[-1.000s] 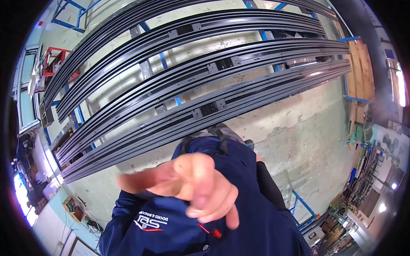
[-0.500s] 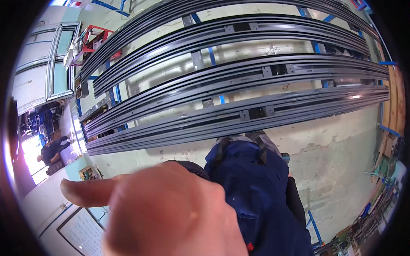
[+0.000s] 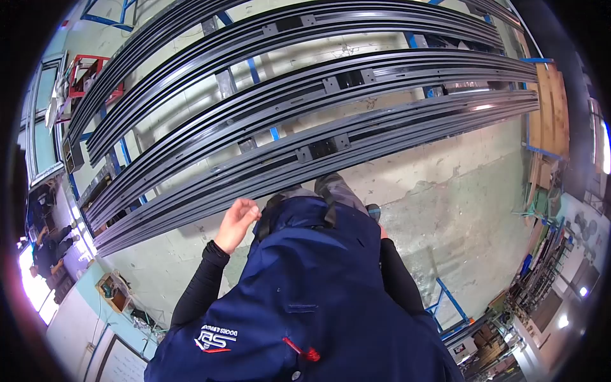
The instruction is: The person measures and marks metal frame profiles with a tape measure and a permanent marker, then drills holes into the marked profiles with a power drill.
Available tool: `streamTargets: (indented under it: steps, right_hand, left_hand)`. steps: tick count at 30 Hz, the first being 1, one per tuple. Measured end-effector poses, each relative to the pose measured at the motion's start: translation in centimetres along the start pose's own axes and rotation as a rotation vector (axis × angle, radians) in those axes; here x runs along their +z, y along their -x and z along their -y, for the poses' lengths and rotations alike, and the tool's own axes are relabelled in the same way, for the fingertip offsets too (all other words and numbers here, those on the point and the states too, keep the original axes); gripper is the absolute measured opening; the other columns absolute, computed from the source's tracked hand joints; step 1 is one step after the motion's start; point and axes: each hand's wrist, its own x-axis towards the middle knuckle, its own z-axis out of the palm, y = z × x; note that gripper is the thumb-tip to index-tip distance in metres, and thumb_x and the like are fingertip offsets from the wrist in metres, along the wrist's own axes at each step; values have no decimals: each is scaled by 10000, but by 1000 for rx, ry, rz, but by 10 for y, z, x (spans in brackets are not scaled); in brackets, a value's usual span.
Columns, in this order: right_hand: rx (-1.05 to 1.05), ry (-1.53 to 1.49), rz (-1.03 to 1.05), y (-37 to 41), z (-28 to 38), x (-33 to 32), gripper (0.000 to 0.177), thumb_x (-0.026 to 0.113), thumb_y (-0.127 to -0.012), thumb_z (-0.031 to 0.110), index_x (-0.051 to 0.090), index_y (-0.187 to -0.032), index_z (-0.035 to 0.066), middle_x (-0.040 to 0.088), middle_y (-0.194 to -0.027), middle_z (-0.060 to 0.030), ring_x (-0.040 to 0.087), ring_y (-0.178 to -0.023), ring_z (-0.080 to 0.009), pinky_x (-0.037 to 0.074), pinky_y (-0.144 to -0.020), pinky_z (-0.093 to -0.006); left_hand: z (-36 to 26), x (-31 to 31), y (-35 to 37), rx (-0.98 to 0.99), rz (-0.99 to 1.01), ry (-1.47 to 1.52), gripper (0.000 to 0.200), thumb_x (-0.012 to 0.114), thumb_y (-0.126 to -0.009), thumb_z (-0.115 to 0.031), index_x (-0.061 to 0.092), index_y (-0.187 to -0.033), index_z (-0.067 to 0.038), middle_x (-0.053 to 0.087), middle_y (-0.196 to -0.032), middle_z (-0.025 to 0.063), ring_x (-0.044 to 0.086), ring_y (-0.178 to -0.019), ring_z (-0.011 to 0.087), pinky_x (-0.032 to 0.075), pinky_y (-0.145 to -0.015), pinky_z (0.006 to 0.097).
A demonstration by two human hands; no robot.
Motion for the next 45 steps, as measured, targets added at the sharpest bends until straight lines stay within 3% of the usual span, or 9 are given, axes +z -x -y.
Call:
streamTargets:
  steps: [4, 9, 12, 13, 17, 21, 30, 37, 45]
  right_hand:
    - [67, -108, 16, 0, -50, 19, 533, 739, -802, 343, 610, -1188, -1, 708, -1113, -227, 670, -1066, -413, 511, -924, -463]
    - [185, -458, -602, 100, -34, -71, 472, 819, -795, 258, 637, -1159, 20, 714, -1066, -148, 679, -967, -309, 501, -892, -420]
    - [83, -969, -747, 205, 30, -164, 305, 689, -957, 282, 614, -782, 43, 520, -696, 22, 477, -625, -113, 434, -627, -318]
    - [-370, -659, -827, 229, 35, -191, 343, 656, -973, 299, 575, -730, 72, 491, -651, 41, 473, -601, -98, 407, -615, -281]
    - [-728, -637, -470, 245, 63, -269, 454, 604, -988, 215, 488, -1368, -4, 574, -917, -39, 580, -851, -140, 476, -798, -287]
    - [-960, -229, -237, 249, 137, -319, 498, 630, -939, 217, 500, -1375, 14, 600, -1136, -84, 605, -1040, -200, 489, -926, -337]
    - [-1195, 451, 605, 166, 293, -366, 819, 820, -622, 382, 559, -1333, 70, 568, -1366, -152, 584, -1260, -295, 494, -1034, -403]
    - [-1441, 645, 587, 176, 325, -337, 588, 750, -688, 348, 641, -1207, 94, 658, -1184, -163, 657, -1105, -353, 535, -951, -417]
    - [-1181, 604, 634, 177, 317, -326, 586, 741, -740, 202, 592, -1289, 60, 614, -1303, -204, 599, -1226, -401, 485, -1044, -424]
  left_hand:
    - [37, 0, 16, -167, 37, -132, 480, 609, -1022, -372, 533, -1285, 22, 657, -1182, 145, 613, -1100, 201, 475, -972, 323]
    - [2, 9, -3, -6, -40, -266, 413, 612, -1023, -296, 543, -1291, 10, 676, -1220, 150, 634, -1128, 209, 474, -997, 338]
    - [-70, 43, -4, 414, -72, -380, 438, 709, -929, -212, 561, -1273, 17, 687, -1193, 183, 657, -1160, 272, 492, -1007, 374]
    - [-97, 57, 0, 487, 6, -384, 486, 747, -890, -216, 569, -1286, 2, 689, -1179, 179, 663, -1141, 280, 495, -1004, 373]
    - [-176, 121, 11, 1155, 346, -283, 729, 867, -742, -351, 574, -1323, -22, 558, -1376, 214, 537, -1285, 380, 447, -1073, 448]
    - [-233, 169, 13, 1568, 172, -250, 909, 865, -578, -502, 571, -1366, -158, 415, -1520, 166, 400, -1408, 388, 302, -1153, 579]
    - [-225, 199, -67, 1424, -245, -221, 658, 807, -620, -444, 635, -1135, -73, 645, -1063, 86, 631, -1020, 280, 479, -955, 430]
    - [-199, 201, -72, 1406, -516, -9, 578, 768, -638, -438, 653, -1040, -39, 652, -977, 102, 671, -909, 291, 554, -864, 416]
    - [-181, 189, -72, 1335, -434, 21, 641, 854, -614, -430, 644, -1110, -83, 656, -1022, 52, 651, -983, 266, 520, -859, 399]
